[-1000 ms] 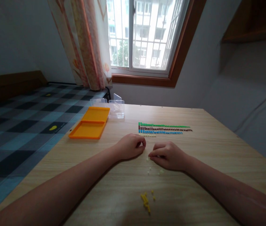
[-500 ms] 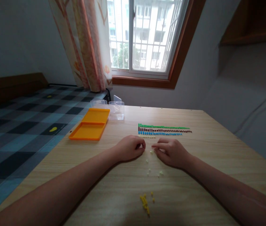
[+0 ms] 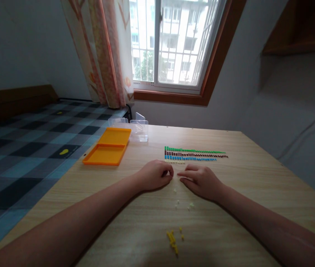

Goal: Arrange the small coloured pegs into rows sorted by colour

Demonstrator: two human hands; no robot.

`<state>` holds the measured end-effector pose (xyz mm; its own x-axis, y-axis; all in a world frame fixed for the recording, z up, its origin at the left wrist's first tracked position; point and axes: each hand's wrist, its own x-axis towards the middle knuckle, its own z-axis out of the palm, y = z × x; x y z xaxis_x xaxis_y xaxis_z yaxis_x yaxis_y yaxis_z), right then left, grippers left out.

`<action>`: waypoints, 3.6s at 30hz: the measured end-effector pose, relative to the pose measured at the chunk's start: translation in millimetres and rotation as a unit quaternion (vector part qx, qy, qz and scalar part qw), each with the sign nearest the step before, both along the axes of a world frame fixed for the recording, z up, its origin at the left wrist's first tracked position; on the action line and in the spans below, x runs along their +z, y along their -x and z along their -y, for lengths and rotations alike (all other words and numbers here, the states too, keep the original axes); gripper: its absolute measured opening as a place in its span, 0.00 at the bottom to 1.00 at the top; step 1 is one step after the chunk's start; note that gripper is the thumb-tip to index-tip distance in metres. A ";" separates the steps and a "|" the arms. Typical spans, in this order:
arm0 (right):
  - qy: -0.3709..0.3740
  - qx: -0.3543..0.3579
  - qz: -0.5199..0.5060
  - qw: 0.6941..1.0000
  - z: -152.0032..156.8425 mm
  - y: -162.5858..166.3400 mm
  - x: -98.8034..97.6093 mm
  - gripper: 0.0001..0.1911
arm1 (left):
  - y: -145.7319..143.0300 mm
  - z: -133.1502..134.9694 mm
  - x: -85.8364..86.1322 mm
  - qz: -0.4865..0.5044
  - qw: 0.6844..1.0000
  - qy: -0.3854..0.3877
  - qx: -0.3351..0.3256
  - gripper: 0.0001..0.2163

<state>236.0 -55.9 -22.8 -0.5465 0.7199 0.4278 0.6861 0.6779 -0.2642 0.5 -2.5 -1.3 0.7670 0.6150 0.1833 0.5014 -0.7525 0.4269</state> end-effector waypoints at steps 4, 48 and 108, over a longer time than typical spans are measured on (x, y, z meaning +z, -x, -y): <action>0.000 -0.026 -0.010 1.000 2.0 2.6 2.2 0.09 | 0.1 -0.2 0.0 -0.001 1.000 -0.004 -0.002 0.07; 0.016 -0.036 -0.036 0.999 -3.1 2.4 1.5 0.07 | -0.2 -0.7 -1.1 -0.010 1.000 -0.005 0.003 0.06; 0.094 -0.003 -0.048 0.994 24.0 27.6 7.5 0.05 | -1.3 -0.3 -0.5 0.002 1.000 -0.010 0.005 0.06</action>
<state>208.4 -79.9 -15.3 -0.5049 0.7955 0.3351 0.6554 0.6060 -0.4509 1.8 -2.2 -1.8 0.7599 0.6190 0.1984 0.5076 -0.7557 0.4138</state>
